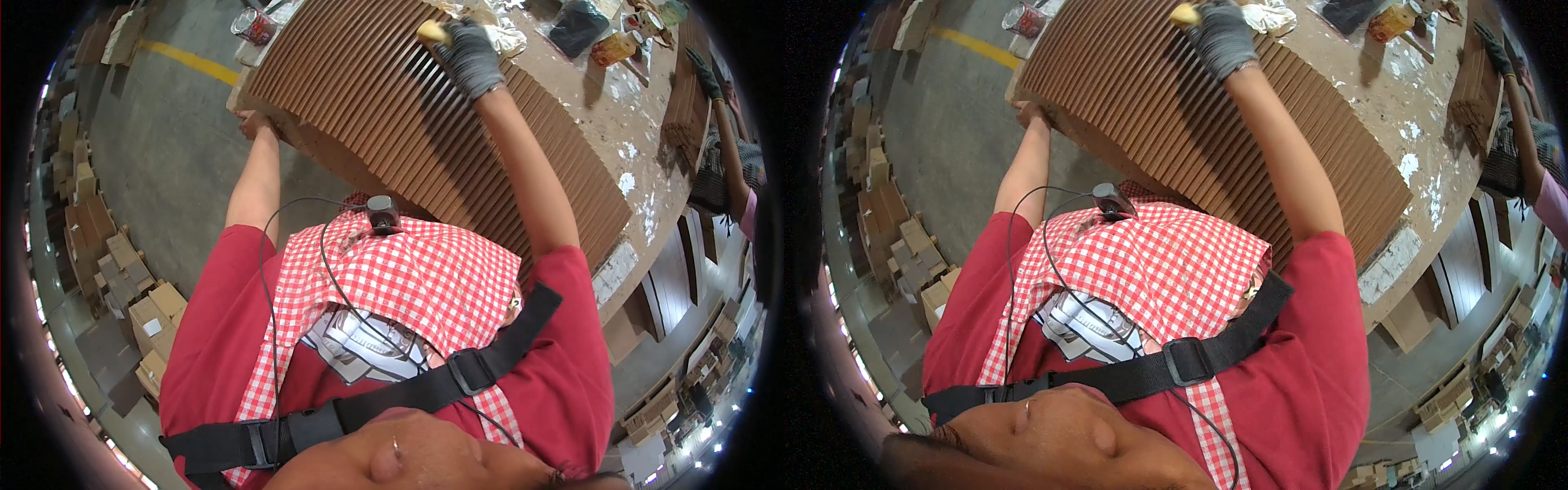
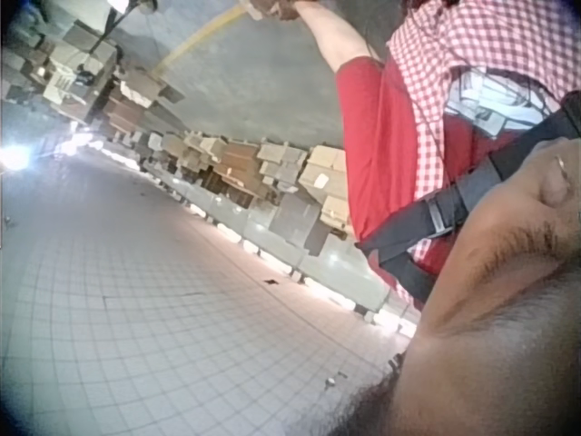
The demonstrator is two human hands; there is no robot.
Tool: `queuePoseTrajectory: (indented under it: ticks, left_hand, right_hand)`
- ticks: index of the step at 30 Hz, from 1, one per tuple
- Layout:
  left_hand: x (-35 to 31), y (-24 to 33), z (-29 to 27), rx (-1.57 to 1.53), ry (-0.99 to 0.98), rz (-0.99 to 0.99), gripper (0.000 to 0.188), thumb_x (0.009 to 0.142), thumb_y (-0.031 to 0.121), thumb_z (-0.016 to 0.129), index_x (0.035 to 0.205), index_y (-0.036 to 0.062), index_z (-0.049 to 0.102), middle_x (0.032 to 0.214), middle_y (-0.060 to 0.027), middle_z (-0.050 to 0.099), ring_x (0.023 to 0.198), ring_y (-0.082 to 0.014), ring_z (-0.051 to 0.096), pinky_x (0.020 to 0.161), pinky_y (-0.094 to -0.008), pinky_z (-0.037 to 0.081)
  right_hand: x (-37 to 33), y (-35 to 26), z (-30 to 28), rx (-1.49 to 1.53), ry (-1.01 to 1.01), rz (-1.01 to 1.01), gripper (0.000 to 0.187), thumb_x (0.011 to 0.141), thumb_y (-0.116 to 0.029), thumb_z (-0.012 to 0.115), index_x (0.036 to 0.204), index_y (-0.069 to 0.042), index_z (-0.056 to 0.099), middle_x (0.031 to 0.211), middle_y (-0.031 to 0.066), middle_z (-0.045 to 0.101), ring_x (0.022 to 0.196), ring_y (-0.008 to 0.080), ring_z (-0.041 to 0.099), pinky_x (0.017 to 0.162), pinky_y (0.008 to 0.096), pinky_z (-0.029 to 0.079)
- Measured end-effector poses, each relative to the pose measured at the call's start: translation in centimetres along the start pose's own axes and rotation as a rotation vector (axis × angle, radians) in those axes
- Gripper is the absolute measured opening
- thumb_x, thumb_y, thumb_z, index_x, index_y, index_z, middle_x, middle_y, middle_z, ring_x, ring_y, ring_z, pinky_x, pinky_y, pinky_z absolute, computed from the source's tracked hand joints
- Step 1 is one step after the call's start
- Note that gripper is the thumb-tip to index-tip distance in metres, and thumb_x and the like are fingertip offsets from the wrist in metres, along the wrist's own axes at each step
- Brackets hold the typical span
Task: The person uses a small sponge to apply a liquid into the grooves of a wooden panel and then wipes the surface with a white cloth using liquid from a bottle.
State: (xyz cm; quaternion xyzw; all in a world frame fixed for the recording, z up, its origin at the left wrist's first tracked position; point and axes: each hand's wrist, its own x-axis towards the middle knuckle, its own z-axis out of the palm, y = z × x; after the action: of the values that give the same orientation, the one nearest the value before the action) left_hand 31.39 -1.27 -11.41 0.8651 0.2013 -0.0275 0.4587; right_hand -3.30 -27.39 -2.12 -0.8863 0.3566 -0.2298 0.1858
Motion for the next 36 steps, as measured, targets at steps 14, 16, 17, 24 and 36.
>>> queuePoseTrajectory:
  ticks: [14, 16, 17, 24, 36]
  left_hand:
    - [0.9, 0.2, 0.1, 0.118, -0.006, 0.061, 0.076, 0.101, 0.054, 0.023, 0.123, -0.0112, 0.055, 0.127, -0.0300, 0.056, 0.114, -0.0449, 0.058, 0.098, -0.0504, 0.049]
    - [1.2, 0.2, 0.1, 0.090, -0.023, 0.044, 0.077, 0.101, 0.055, 0.023, 0.121, -0.0112, 0.056, 0.127, -0.0301, 0.056, 0.114, -0.0449, 0.058, 0.098, -0.0505, 0.048]
    - [1.2, 0.2, 0.1, 0.138, -0.012, 0.084, 0.077, 0.101, 0.055, 0.023, 0.121, -0.0113, 0.057, 0.128, -0.0301, 0.056, 0.115, -0.0450, 0.057, 0.099, -0.0503, 0.048]
    - [-1.0, -0.5, -1.0, 0.131, -0.053, 0.149, 0.080, 0.100, 0.056, 0.023, 0.127, -0.0132, 0.052, 0.132, -0.0313, 0.053, 0.115, -0.0451, 0.057, 0.102, -0.0500, 0.046]
    - [-0.6, 0.0, -1.2, -0.020, -0.086, 0.017, 0.078, 0.101, 0.055, 0.024, 0.129, -0.0132, 0.049, 0.131, -0.0313, 0.053, 0.116, -0.0443, 0.057, 0.100, -0.0495, 0.048]
  right_hand:
    - [-13.1, -14.5, 0.5, 0.328, -0.390, -0.268, 0.042, 0.077, -0.024, 0.076, 0.113, -0.005, 0.066, 0.105, 0.0155, 0.062, 0.102, 0.0325, 0.058, 0.090, 0.0401, 0.050]
    - [-13.3, -14.2, -0.4, 0.433, -0.444, -0.270, 0.050, 0.078, -0.027, 0.077, 0.121, -0.005, 0.063, 0.106, 0.0159, 0.060, 0.104, 0.0319, 0.057, 0.092, 0.0401, 0.049]
    - [-13.4, -13.8, -0.8, 0.565, -0.431, -0.215, 0.050, 0.078, -0.027, 0.077, 0.121, -0.004, 0.063, 0.107, 0.0169, 0.061, 0.104, 0.0330, 0.057, 0.093, 0.0402, 0.049]
    - [-14.9, -10.9, -3.6, 1.040, -0.437, 0.125, 0.065, 0.078, -0.037, 0.078, 0.132, -0.007, 0.057, 0.115, 0.0186, 0.058, 0.110, 0.0370, 0.056, 0.098, 0.0426, 0.047]
    - [-13.1, -6.7, -2.2, 0.209, -0.016, -0.249, 0.043, 0.072, -0.009, 0.079, 0.113, -0.010, 0.067, 0.099, 0.0111, 0.063, 0.097, 0.0286, 0.060, 0.087, 0.0385, 0.052]
